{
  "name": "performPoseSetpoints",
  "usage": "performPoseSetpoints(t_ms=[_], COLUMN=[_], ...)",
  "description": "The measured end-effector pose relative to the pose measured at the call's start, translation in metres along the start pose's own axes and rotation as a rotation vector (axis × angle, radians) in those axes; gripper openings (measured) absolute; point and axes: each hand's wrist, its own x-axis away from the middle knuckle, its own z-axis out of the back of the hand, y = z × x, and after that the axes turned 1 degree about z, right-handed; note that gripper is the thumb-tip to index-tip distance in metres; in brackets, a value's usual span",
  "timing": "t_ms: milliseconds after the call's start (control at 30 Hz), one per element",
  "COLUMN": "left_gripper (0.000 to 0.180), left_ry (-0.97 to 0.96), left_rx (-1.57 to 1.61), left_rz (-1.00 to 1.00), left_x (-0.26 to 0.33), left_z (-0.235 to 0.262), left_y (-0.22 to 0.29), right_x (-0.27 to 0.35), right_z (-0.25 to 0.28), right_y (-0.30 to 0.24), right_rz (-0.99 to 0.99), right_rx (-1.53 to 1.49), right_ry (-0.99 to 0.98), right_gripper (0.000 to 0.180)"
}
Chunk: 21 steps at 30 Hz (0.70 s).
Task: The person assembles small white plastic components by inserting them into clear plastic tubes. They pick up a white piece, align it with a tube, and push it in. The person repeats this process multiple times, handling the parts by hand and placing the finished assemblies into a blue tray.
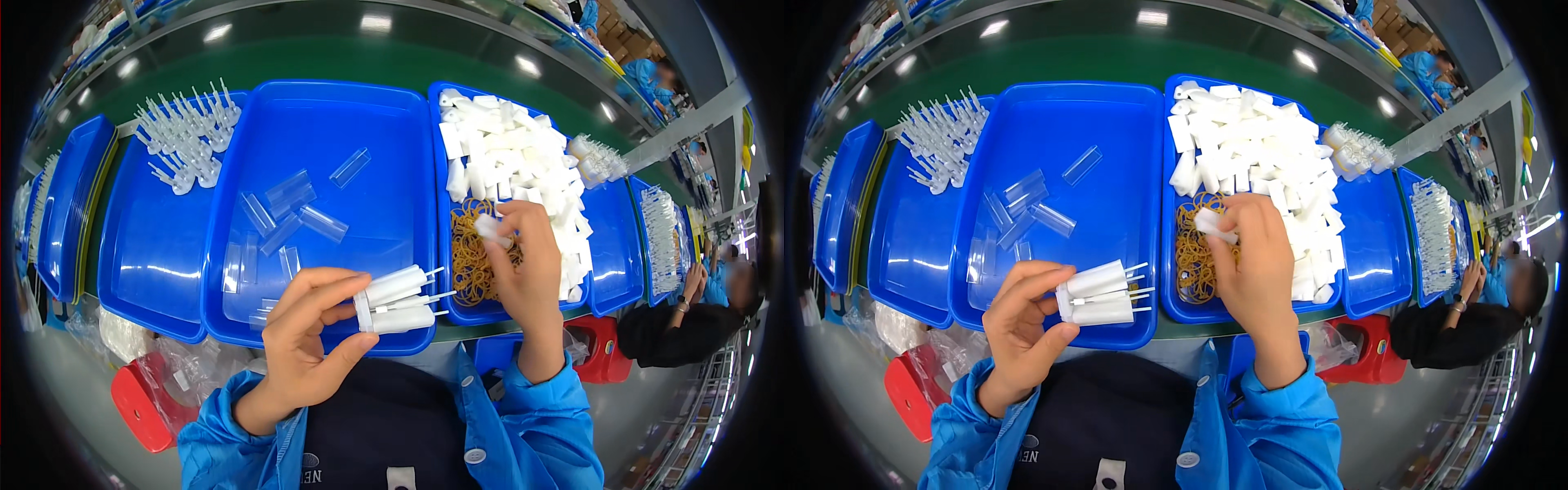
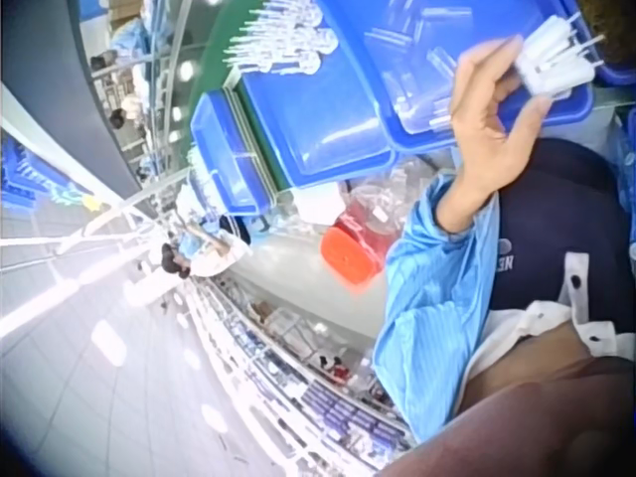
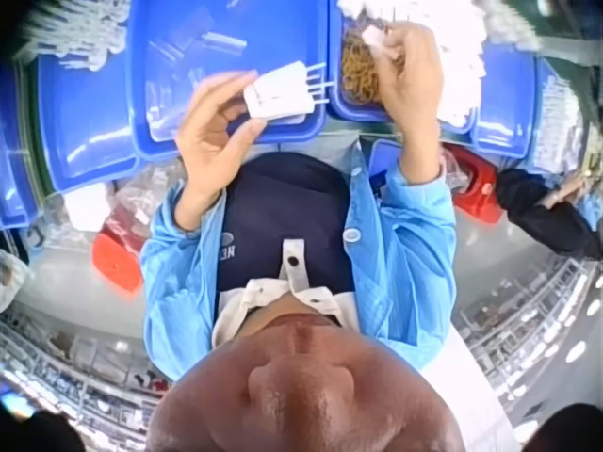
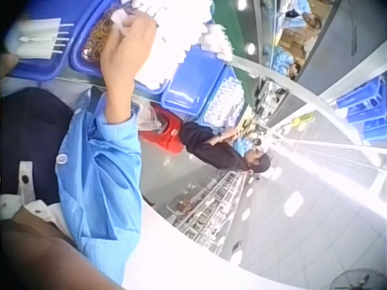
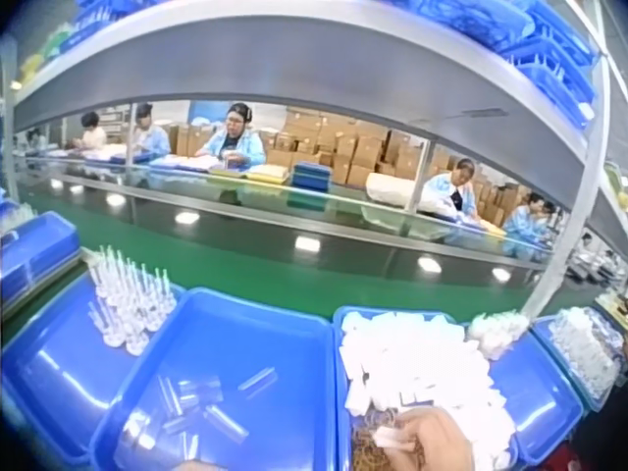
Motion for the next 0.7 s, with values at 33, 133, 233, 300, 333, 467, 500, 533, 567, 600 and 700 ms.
performPoseSetpoints(t_ms=[33, 133, 233, 300, 333, 467, 500, 533, 567, 600, 700], left_gripper=[0.046, 0.046, 0.045, 0.045, 0.045, 0.047, 0.048, 0.048, 0.048, 0.049, 0.049], left_ry=[0.006, 0.006, 0.02, 0.032, 0.039, 0.008, 0.015, 0.022, 0.019, 0.016, 0.011], left_rx=[0.013, 0.001, 0.019, 0.04, 0.05, 0.048, 0.049, 0.05, 0.025, 0.0, -0.056], left_rz=[0.0, 0.012, 0.041, 0.049, 0.052, 0.012, 0.01, 0.009, 0.011, 0.013, 0.007], left_x=[0.0, 0.001, 0.001, 0.001, 0.001, 0.0, 0.001, 0.001, 0.0, 0.0, 0.0], left_z=[0.0, 0.0, -0.002, -0.003, -0.003, 0.0, -0.001, -0.001, -0.001, -0.002, -0.002], left_y=[0.0, -0.001, 0.001, 0.001, 0.001, 0.0, 0.0, -0.001, 0.0, 0.0, 0.0], right_x=[0.003, 0.015, 0.025, 0.027, 0.029, 0.034, 0.035, 0.035, 0.034, 0.033, 0.03], right_z=[0.002, 0.011, 0.007, 0.009, 0.01, 0.006, 0.006, 0.007, 0.008, 0.009, 0.011], right_y=[-0.002, -0.008, -0.014, -0.022, -0.024, -0.025, -0.025, -0.025, -0.026, -0.028, -0.031], right_rz=[-0.05, -0.248, -0.276, -0.296, -0.307, -0.39, -0.39, -0.391, -0.393, -0.427, -0.504], right_rx=[-0.036, -0.322, -0.787, -0.863, -0.902, -0.951, -0.981, -1.012, -1.041, -1.094, -1.237], right_ry=[0.01, -0.057, -0.019, -0.028, -0.032, 0.003, -0.01, -0.022, -0.035, -0.063, -0.153], right_gripper=[0.025, 0.021, 0.014, 0.011, 0.01, 0.009, 0.01, 0.01, 0.011, 0.012, 0.015])
